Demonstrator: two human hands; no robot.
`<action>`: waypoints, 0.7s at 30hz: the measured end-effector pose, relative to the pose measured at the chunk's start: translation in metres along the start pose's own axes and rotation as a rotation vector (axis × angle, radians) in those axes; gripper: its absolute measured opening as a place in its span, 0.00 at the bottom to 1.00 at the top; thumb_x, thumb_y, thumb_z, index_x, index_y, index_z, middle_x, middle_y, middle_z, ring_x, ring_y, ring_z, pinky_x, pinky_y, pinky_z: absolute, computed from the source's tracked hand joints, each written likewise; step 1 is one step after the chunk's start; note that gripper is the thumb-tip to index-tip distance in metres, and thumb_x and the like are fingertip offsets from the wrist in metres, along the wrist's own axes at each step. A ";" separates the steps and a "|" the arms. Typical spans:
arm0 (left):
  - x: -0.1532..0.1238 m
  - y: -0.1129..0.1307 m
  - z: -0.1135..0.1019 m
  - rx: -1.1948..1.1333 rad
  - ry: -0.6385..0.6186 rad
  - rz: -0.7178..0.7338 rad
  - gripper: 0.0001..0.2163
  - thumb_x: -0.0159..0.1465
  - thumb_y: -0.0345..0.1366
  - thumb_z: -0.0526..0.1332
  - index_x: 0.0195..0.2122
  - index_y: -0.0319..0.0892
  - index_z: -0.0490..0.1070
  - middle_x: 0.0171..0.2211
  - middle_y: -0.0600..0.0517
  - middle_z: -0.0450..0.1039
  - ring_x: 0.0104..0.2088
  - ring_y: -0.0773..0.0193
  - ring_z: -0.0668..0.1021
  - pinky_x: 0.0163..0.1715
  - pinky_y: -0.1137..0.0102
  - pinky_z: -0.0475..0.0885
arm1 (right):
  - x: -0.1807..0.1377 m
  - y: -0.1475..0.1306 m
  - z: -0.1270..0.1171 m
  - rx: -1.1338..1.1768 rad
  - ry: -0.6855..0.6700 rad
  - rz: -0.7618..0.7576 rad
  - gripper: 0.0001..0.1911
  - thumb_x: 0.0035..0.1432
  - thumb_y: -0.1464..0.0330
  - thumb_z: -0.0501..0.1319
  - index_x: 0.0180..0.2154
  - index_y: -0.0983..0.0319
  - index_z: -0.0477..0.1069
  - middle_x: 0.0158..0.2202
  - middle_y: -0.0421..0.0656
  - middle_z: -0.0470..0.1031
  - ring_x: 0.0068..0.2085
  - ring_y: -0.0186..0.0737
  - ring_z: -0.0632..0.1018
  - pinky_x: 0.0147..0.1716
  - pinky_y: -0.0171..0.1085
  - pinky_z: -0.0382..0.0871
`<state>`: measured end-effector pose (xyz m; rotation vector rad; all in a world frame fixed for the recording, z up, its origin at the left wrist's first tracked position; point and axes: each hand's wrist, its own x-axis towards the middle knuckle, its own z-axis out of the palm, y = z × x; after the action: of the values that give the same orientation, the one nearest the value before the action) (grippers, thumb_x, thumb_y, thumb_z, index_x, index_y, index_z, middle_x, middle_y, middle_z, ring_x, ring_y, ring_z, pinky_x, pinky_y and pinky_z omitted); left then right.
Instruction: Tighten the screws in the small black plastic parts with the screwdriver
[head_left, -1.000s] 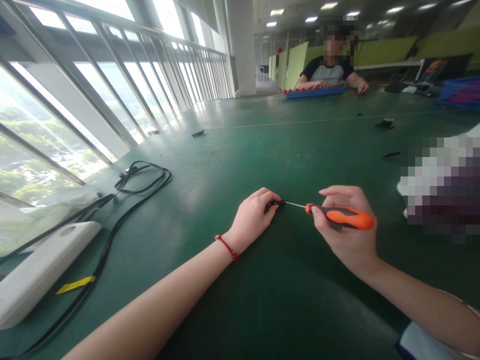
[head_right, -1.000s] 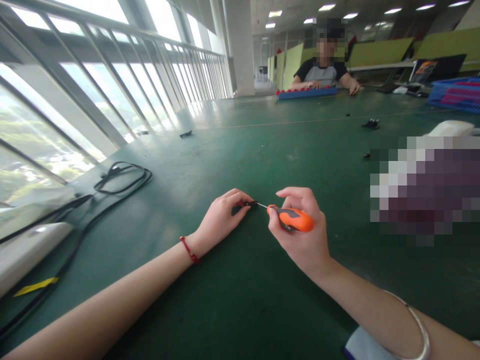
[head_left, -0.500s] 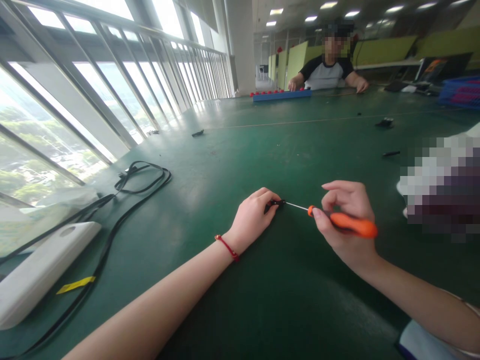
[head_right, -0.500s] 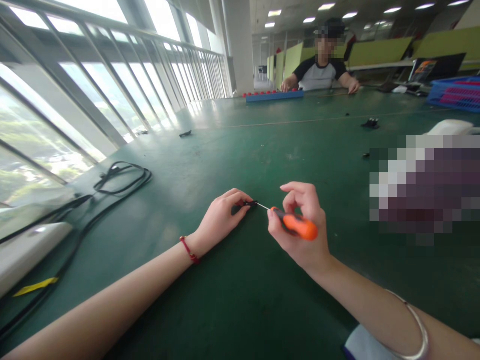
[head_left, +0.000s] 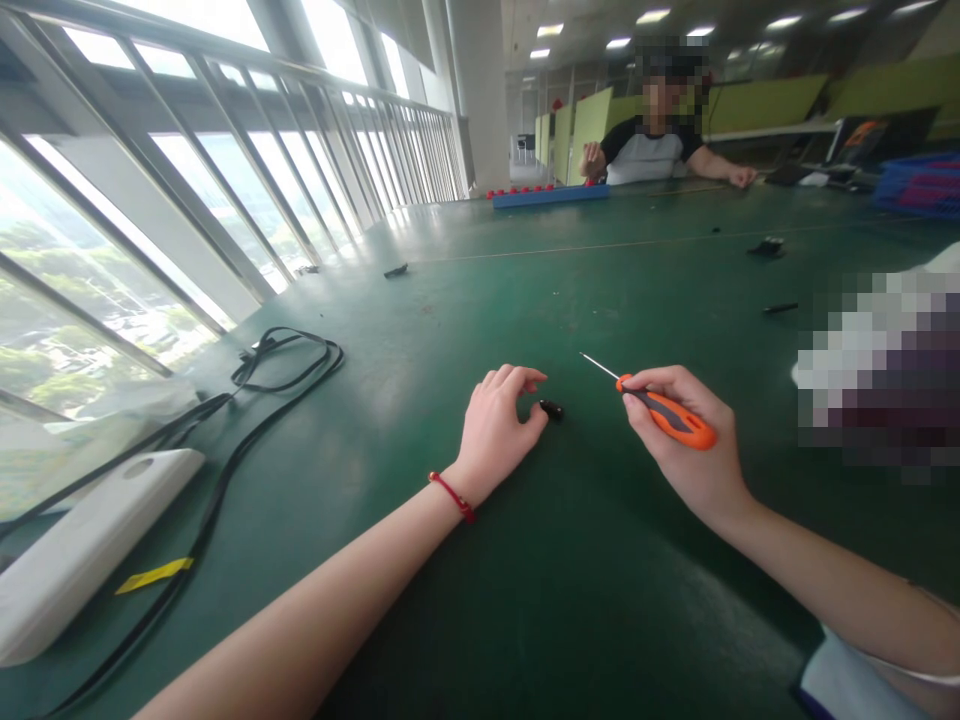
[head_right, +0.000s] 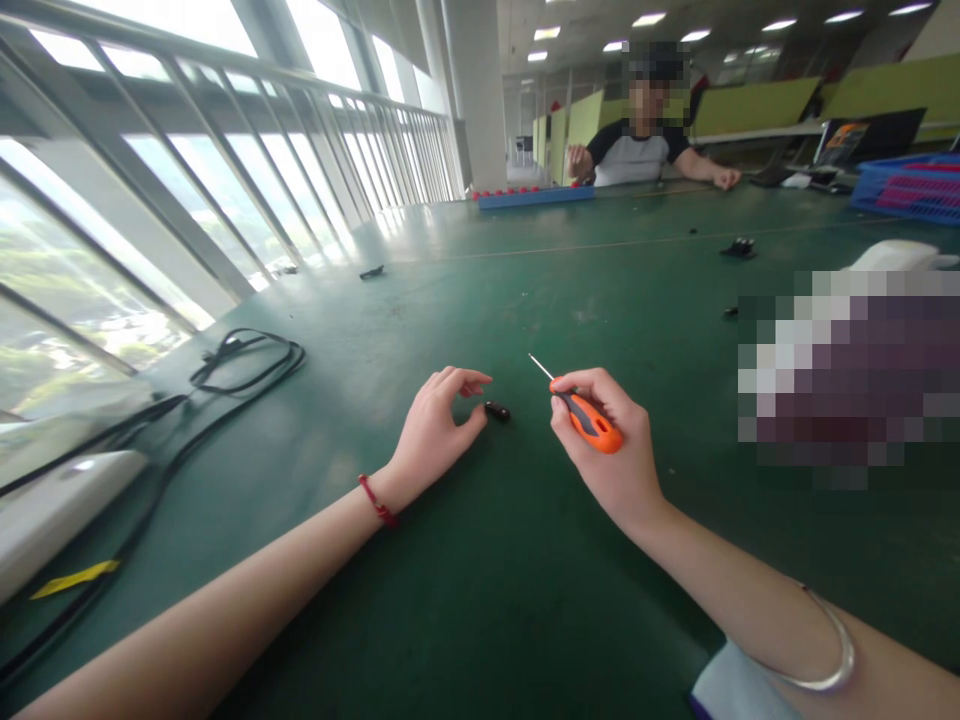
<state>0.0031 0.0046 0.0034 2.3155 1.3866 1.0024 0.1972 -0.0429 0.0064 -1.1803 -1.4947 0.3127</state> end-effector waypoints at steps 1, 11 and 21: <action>0.001 -0.002 0.000 0.004 -0.021 -0.012 0.13 0.57 0.28 0.59 0.44 0.42 0.71 0.41 0.49 0.73 0.45 0.58 0.73 0.48 0.62 0.69 | 0.000 0.000 0.000 0.000 -0.010 0.002 0.05 0.55 0.71 0.62 0.37 0.59 0.72 0.35 0.40 0.77 0.32 0.35 0.77 0.29 0.33 0.72; 0.001 -0.002 0.001 -0.042 -0.046 -0.080 0.03 0.59 0.30 0.61 0.34 0.42 0.73 0.35 0.52 0.73 0.36 0.63 0.75 0.38 0.68 0.71 | -0.003 -0.010 -0.004 -0.001 0.020 -0.098 0.06 0.56 0.73 0.60 0.28 0.58 0.67 0.21 0.35 0.69 0.21 0.30 0.70 0.20 0.30 0.64; 0.000 -0.003 0.002 -0.066 -0.052 -0.045 0.03 0.59 0.29 0.62 0.33 0.43 0.74 0.35 0.53 0.73 0.36 0.64 0.76 0.37 0.70 0.71 | -0.004 -0.017 -0.004 -0.059 -0.018 -0.183 0.07 0.54 0.74 0.60 0.26 0.59 0.67 0.20 0.34 0.70 0.20 0.30 0.71 0.21 0.30 0.64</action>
<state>0.0026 0.0063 0.0003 2.2372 1.3585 0.9532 0.1920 -0.0553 0.0184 -1.0801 -1.6241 0.1564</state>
